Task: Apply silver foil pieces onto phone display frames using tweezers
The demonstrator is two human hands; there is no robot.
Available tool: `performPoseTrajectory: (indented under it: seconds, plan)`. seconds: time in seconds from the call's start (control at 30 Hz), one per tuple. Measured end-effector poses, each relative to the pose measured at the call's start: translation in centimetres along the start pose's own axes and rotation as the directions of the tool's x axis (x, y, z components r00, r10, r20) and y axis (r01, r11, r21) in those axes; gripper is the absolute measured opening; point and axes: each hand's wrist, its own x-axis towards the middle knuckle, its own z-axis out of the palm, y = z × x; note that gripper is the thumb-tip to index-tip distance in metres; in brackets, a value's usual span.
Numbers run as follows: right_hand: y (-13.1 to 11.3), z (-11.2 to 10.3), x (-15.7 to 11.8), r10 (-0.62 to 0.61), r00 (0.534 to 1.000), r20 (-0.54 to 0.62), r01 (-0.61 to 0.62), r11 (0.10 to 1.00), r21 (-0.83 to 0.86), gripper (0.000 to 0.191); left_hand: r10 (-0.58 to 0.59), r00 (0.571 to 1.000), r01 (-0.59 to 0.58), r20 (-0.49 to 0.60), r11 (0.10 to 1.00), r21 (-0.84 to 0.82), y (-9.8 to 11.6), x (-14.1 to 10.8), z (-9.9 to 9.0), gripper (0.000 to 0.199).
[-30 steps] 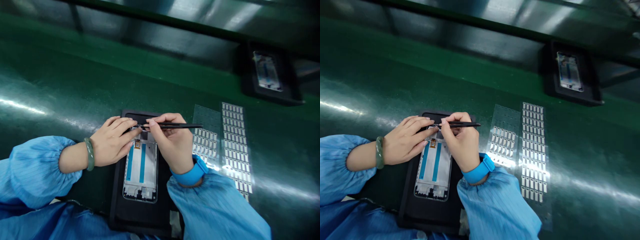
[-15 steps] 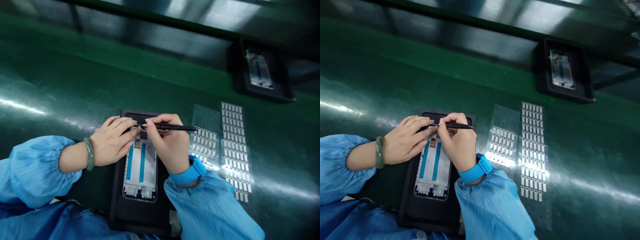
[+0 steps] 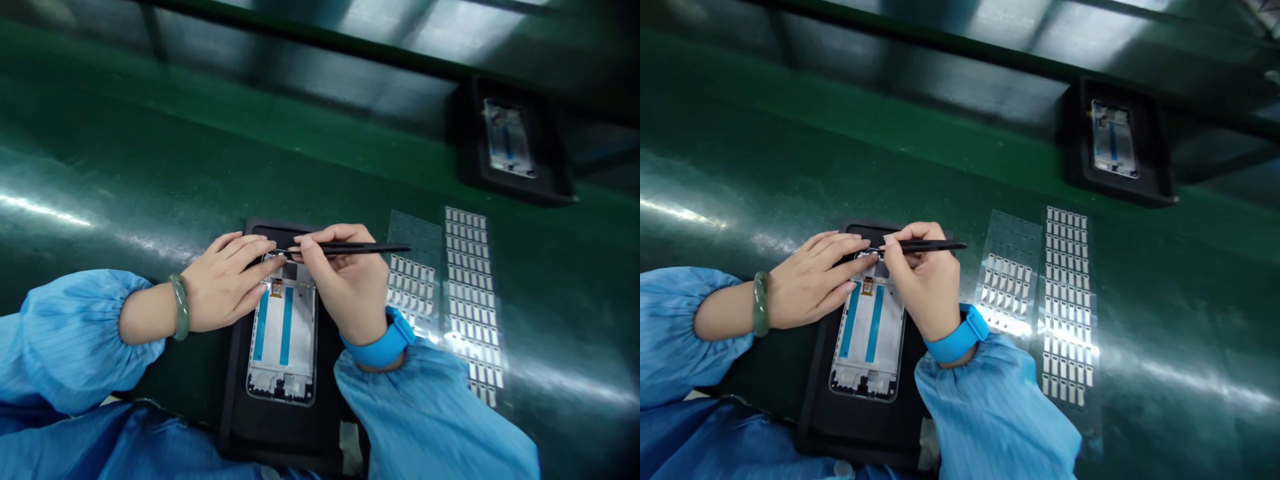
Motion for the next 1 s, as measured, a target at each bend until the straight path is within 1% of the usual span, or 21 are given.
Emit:
performPoseTrajectory:
  seconds: [0.23, 0.4, 0.6, 1.0]
  plan:
    - [-0.14, 0.09, -0.01, -0.017, 0.999, 0.037, 0.019, 0.999, -0.044, 0.011, 0.000, 1.000, 0.000, -0.002, 1.000, 0.001, 0.00, -0.05, 0.00, 0.039]
    - [-0.18, 0.14, 0.00, -0.033, 0.999, 0.036, 0.035, 0.998, -0.044, 0.010, -0.004, 1.000, 0.004, -0.001, 1.000, 0.001, -0.05, -0.09, 0.06, 0.039]
    - [-0.33, 0.13, 0.02, -0.014, 0.999, 0.045, 0.015, 0.999, -0.029, 0.010, 0.000, 1.000, 0.000, 0.003, 1.000, 0.003, -0.05, -0.11, 0.05, 0.040]
    - [-0.44, 0.15, 0.07, -0.047, 0.998, 0.031, 0.050, 0.993, -0.102, 0.010, 0.004, 1.000, -0.004, 0.012, 1.000, 0.002, -0.07, -0.10, 0.00, 0.040]
